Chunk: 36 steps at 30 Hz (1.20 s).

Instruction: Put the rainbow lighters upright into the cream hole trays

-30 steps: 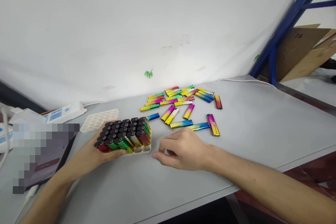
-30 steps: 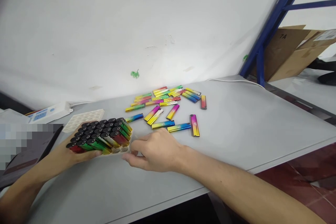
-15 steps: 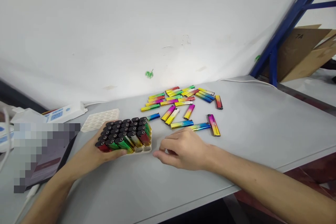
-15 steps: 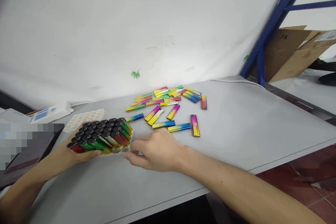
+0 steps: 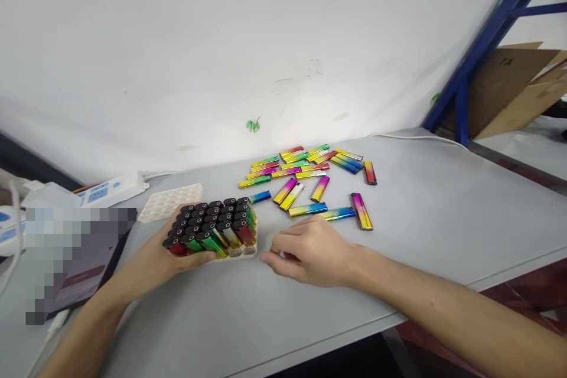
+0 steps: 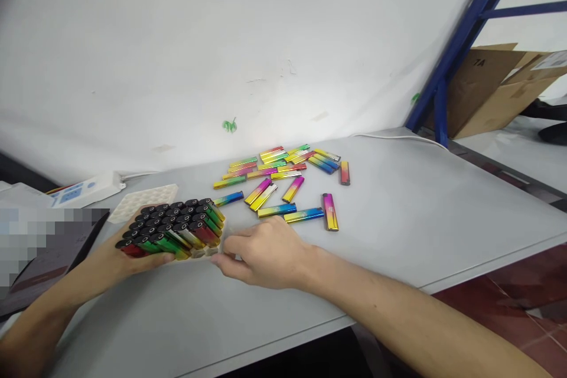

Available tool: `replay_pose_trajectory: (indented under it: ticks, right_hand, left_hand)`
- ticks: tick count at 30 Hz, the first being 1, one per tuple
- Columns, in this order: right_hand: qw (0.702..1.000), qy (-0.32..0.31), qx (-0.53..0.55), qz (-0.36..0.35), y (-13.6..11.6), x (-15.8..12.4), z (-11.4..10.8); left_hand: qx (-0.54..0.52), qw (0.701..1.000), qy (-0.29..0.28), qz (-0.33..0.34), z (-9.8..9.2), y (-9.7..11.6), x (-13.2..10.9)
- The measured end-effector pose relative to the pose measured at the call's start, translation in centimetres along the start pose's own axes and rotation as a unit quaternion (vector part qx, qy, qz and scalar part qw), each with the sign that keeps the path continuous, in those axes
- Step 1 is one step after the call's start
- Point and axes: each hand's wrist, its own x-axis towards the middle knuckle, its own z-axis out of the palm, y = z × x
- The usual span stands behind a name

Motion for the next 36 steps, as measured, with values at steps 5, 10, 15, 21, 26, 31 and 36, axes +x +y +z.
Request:
replay_pose_trajectory:
  ticks: [5,10,15,21,26,31,36]
  right_hand:
    - [1.0,0.0,0.002,0.0,-0.1,0.0,0.0]
    - [1.0,-0.003,-0.006,-0.001,-0.1,0.0,-0.1]
    - [1.0,-0.004,0.002,0.003,-0.1,0.0,-0.2]
    - [1.0,0.008,-0.013,0.013,0.6,0.1,-0.3]
    - [0.995,0.006,-0.036,0.087,2.0,0.2,-1.1]
    - [0.983,0.056,-0.047,0.169,3.8,0.6,-2.0]
    - [0.956,0.089,-0.07,0.272,5.9,0.8,-2.9]
  left_hand:
    - [0.008,1.0,0.002,-0.003,0.0,0.2,0.0]
    - [-0.002,1.0,0.004,-0.001,0.0,-0.1,0.0]
    - [-0.005,1.0,-0.002,-0.01,0.0,0.3,-0.1]
    - [0.011,1.0,0.004,-0.007,-0.1,0.8,-0.1]
    - [0.01,1.0,-0.008,-0.026,0.0,1.5,-0.2]
    - [0.02,1.0,0.003,-0.015,0.3,2.0,-0.4]
    - [0.022,1.0,0.021,-0.001,0.9,2.7,-0.7]
